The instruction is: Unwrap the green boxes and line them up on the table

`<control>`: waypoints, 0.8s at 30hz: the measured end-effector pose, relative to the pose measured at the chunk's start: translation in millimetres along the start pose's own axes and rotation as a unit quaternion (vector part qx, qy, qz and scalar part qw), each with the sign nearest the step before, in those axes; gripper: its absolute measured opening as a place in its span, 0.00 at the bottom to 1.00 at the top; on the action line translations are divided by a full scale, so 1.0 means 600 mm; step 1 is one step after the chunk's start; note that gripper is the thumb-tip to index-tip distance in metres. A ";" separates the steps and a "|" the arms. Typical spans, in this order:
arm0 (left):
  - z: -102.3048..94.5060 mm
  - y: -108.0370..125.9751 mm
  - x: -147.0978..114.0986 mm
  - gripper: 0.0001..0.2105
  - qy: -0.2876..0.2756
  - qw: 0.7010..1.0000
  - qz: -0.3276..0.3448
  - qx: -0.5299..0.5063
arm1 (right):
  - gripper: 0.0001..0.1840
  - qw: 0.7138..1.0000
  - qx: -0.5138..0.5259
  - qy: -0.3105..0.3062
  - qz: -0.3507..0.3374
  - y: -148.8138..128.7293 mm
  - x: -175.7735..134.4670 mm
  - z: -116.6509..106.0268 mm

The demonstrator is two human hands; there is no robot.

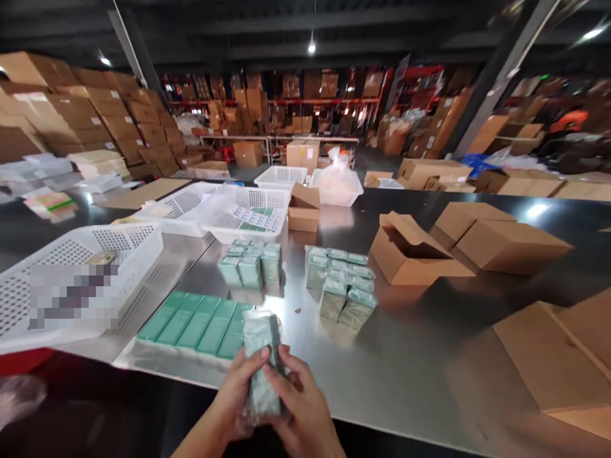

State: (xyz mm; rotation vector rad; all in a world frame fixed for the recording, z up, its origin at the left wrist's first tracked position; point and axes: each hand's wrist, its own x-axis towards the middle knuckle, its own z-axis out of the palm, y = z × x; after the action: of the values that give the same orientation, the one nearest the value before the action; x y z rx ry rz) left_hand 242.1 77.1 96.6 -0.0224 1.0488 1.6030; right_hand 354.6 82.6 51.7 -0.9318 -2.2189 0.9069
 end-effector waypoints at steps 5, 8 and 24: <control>-0.027 -0.033 0.000 0.31 -0.018 0.999 0.000 0.038 | 0.09 0.992 0.010 0.053 -0.115 0.031 0.026 -0.062; -0.049 -0.033 0.006 0.28 -0.049 0.996 0.002 0.067 | 0.21 0.987 0.093 0.030 -0.124 0.048 0.055 -0.079; -0.200 -0.062 -0.080 0.25 -0.027 0.933 -0.015 0.358 | 0.57 0.983 -0.017 -0.167 0.069 0.060 0.216 0.021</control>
State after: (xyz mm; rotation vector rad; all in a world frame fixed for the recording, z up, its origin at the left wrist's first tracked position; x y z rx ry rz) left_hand 227.5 -37.7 27.6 0.4906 1.5242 1.1072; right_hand 282.0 196.2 46.3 -1.0197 -2.4798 1.1661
